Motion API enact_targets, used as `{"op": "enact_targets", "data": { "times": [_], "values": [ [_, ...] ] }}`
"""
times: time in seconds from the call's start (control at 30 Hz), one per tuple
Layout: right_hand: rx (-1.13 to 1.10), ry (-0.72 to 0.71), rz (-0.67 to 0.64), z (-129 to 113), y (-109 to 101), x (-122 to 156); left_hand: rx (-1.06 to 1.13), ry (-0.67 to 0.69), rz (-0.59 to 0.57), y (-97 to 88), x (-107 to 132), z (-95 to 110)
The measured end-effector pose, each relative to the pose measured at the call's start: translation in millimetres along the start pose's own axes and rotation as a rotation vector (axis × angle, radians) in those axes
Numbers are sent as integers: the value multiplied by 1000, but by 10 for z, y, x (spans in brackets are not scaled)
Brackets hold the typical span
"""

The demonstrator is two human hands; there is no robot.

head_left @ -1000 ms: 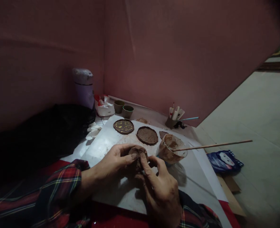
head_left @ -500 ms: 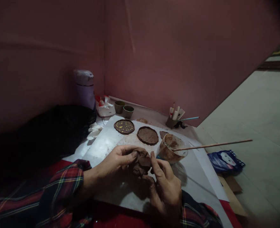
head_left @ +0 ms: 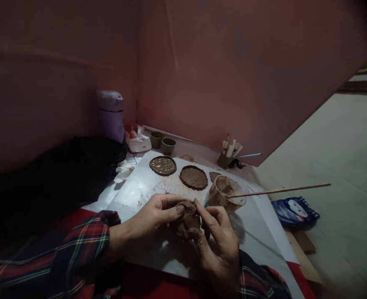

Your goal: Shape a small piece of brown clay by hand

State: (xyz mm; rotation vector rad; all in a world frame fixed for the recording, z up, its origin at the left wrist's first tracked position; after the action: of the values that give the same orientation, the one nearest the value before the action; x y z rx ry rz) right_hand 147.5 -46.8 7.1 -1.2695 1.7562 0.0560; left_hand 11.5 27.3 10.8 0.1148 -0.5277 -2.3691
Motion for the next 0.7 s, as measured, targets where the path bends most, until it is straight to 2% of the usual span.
{"op": "enact_targets", "data": {
  "times": [0.2, 0.37, 0.53, 0.7],
  "values": [
    [99, -64, -57, 9, -15, -7, -4, 5, 6, -45, -21, -46],
    [325, -253, -122, -41, -2, -24, -40, -3, 12, -102, -31, -111],
    [535, -395, -111, -69, 45, -28, 58, -14, 16, -96, -16, -98],
    [480, -387, -26, -90, -3, 20, 137, -28, 43, -41, -5, -54]
  ]
}}
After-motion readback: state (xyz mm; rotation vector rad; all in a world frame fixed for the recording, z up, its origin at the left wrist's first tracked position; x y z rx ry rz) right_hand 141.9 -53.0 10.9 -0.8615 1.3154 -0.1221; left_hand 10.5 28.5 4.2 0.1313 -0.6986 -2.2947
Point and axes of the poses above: each hand's wrist, its own x-axis away from the middle knuckle, its own y-axis out of the palm, z = x × y, the point moved 3 cm from there along -x, towards the middle knuckle, and after that the axes turned 7 degrees about -x, right-handed, at the moved point
